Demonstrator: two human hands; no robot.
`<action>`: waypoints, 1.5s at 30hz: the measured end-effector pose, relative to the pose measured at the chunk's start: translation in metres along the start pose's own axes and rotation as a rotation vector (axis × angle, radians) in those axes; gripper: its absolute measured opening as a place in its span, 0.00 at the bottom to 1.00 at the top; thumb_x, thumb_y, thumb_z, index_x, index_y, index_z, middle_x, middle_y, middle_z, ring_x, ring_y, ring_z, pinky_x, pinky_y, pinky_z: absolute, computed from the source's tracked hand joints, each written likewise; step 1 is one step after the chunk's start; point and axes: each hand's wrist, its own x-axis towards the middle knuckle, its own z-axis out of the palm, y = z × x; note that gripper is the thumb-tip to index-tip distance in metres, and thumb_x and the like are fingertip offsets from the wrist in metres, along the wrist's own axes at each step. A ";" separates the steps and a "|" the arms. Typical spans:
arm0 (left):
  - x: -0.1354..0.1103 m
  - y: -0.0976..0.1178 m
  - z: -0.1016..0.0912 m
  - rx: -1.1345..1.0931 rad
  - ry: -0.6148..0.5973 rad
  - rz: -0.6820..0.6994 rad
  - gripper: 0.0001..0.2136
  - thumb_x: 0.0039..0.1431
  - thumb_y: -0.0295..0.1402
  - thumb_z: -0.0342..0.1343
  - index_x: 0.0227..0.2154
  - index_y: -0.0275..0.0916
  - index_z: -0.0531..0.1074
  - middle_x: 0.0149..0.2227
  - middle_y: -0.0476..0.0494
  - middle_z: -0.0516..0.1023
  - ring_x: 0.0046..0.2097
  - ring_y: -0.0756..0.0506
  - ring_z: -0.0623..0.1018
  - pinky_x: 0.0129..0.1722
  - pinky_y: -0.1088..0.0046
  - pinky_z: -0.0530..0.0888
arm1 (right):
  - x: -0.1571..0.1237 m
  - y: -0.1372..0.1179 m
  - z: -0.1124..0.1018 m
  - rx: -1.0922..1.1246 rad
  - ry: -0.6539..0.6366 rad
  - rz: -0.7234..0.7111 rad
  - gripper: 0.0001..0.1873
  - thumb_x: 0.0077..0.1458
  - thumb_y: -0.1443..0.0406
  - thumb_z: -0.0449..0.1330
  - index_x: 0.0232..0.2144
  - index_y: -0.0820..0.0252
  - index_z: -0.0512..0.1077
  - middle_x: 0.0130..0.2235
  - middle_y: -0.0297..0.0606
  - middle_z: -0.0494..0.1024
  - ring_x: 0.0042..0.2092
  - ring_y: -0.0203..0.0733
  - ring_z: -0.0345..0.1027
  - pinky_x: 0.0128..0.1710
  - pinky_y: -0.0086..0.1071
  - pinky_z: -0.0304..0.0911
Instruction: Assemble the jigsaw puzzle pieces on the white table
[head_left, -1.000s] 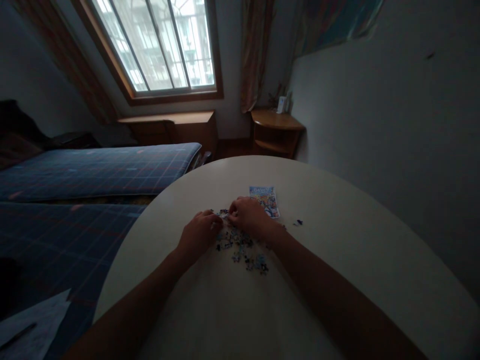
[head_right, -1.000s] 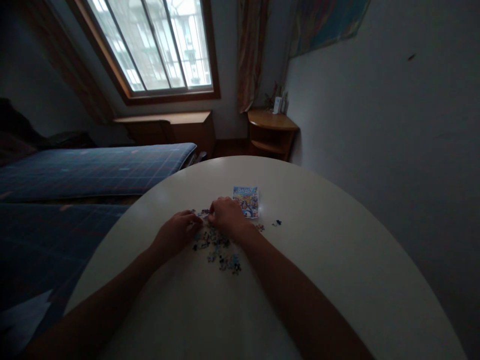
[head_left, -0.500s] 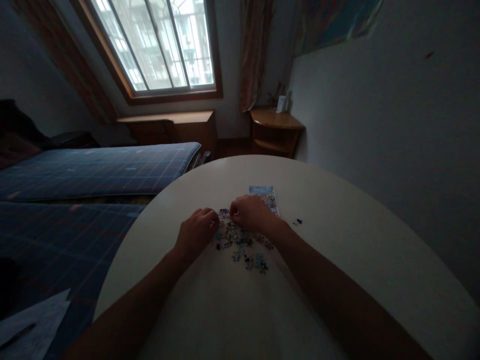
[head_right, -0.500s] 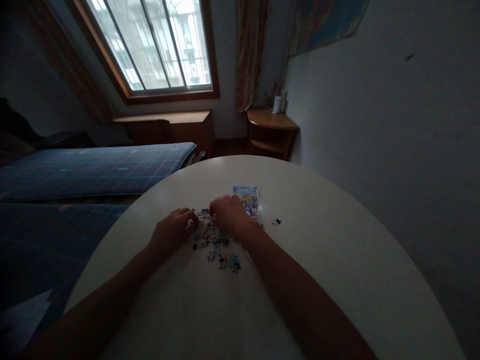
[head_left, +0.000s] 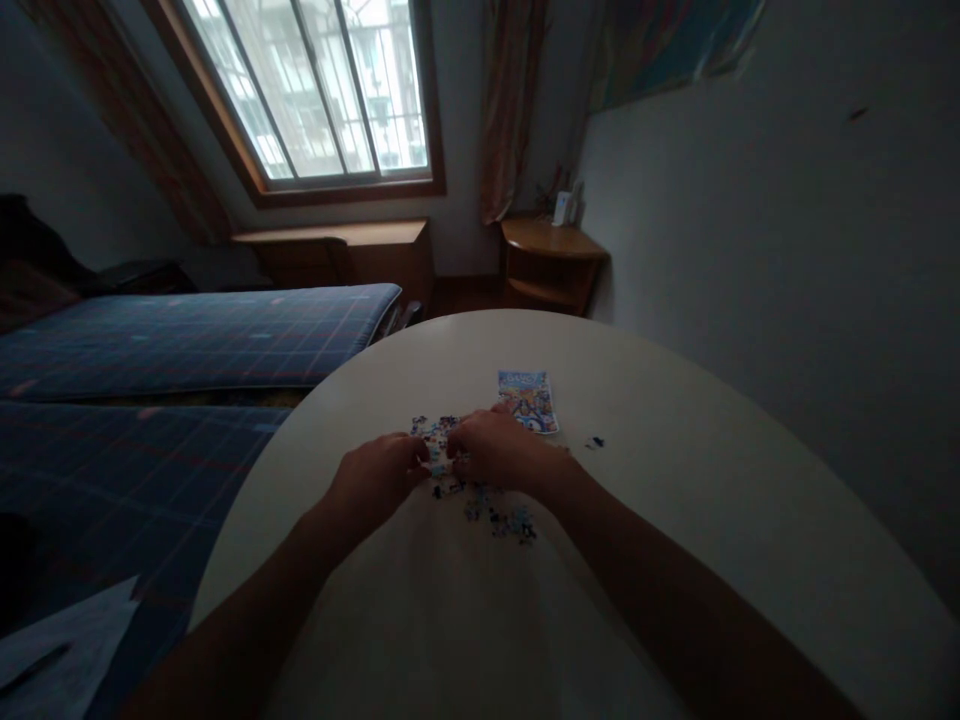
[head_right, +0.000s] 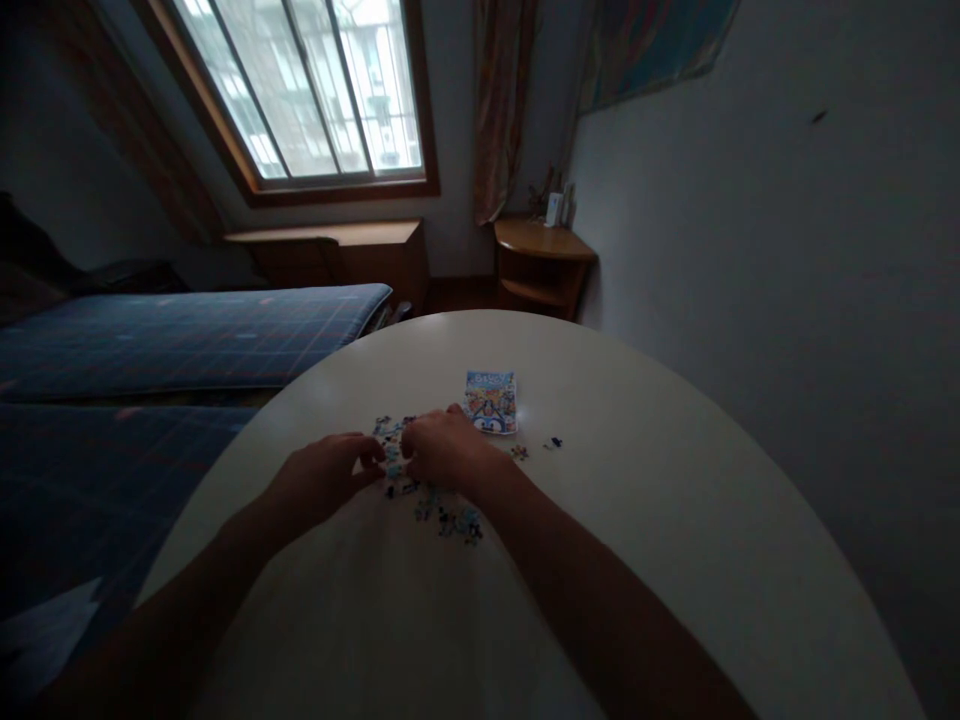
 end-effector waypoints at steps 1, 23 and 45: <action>-0.001 0.000 -0.001 0.010 -0.023 -0.009 0.06 0.58 0.35 0.59 0.38 0.47 0.77 0.40 0.49 0.80 0.41 0.43 0.79 0.34 0.71 0.68 | 0.000 -0.001 0.001 0.004 -0.004 -0.004 0.08 0.53 0.64 0.63 0.37 0.55 0.79 0.42 0.40 0.81 0.46 0.46 0.73 0.49 0.38 0.56; 0.003 -0.007 -0.008 0.005 -0.025 -0.019 0.04 0.57 0.32 0.58 0.33 0.47 0.78 0.38 0.48 0.81 0.39 0.43 0.78 0.36 0.70 0.69 | -0.005 -0.001 0.005 0.019 0.029 -0.049 0.08 0.51 0.69 0.61 0.31 0.55 0.80 0.35 0.37 0.83 0.39 0.44 0.75 0.43 0.35 0.60; -0.045 0.071 0.065 -0.067 0.441 0.462 0.22 0.61 0.32 0.53 0.58 0.35 0.61 0.64 0.31 0.60 0.64 0.34 0.62 0.60 0.52 0.67 | -0.146 0.033 0.052 0.026 0.177 -0.156 0.34 0.59 0.51 0.58 0.65 0.49 0.58 0.67 0.40 0.58 0.68 0.53 0.47 0.65 0.51 0.47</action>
